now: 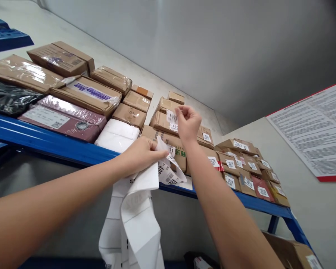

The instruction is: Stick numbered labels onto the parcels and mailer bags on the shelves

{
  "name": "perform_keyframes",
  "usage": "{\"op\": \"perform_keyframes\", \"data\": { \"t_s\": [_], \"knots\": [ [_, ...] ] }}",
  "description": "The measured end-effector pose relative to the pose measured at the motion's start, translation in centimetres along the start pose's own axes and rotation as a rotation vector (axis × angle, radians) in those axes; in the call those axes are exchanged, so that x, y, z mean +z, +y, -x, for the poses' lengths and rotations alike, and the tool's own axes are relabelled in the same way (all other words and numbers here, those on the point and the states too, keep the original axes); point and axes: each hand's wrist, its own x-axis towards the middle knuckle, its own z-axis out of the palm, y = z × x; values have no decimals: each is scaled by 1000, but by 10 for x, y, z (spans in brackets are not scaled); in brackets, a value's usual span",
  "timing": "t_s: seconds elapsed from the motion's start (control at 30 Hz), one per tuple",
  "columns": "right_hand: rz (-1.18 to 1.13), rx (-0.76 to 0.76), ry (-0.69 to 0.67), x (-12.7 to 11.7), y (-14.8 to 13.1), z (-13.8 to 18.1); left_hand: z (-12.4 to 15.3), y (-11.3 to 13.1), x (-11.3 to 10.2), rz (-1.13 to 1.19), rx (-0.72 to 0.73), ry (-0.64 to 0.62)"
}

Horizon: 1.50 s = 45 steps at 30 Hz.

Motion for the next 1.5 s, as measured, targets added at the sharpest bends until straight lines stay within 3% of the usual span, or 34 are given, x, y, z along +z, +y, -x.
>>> {"op": "perform_keyframes", "data": {
  "t_s": [0.07,0.17,0.3,0.47,0.53,0.6,0.7,0.77,0.83,0.97,1.13,1.23,1.37,1.5],
  "knots": [
    [179,27,29,8,15,-34,-6,-2,-7,-20,-6,-11],
    [491,139,-33,13,32,-67,-11,-8,-16,-34,-4,-28],
    [773,126,-154,16,32,-71,-7,-14,-26,-60,19,-53],
    [1012,-6,-173,16,22,-65,0,-16,-32,-33,56,-80],
    [967,88,-272,13,18,-66,2,-16,-34,-3,61,-88],
    [856,210,-265,8,7,-59,4,-17,-37,69,77,-112],
    [439,250,-293,0,-25,-26,8,-19,-41,183,81,-145],
    [109,379,-635,-6,-49,7,12,-21,-43,232,66,-164],
    [-55,509,-795,-13,-67,39,15,-22,-43,261,73,-192],
    [-216,576,-589,-21,-77,73,18,-21,-42,272,36,-244],
    [-206,513,-395,-19,-78,77,24,-15,-42,523,-73,-244],
    [-175,476,-271,-20,-77,82,31,-10,-43,523,-178,-275],
    [-130,463,-170,-29,-68,89,43,-4,-44,415,-109,-191],
    [-96,513,-34,-47,-52,91,52,-4,-46,393,-100,-318]
  ]
}}
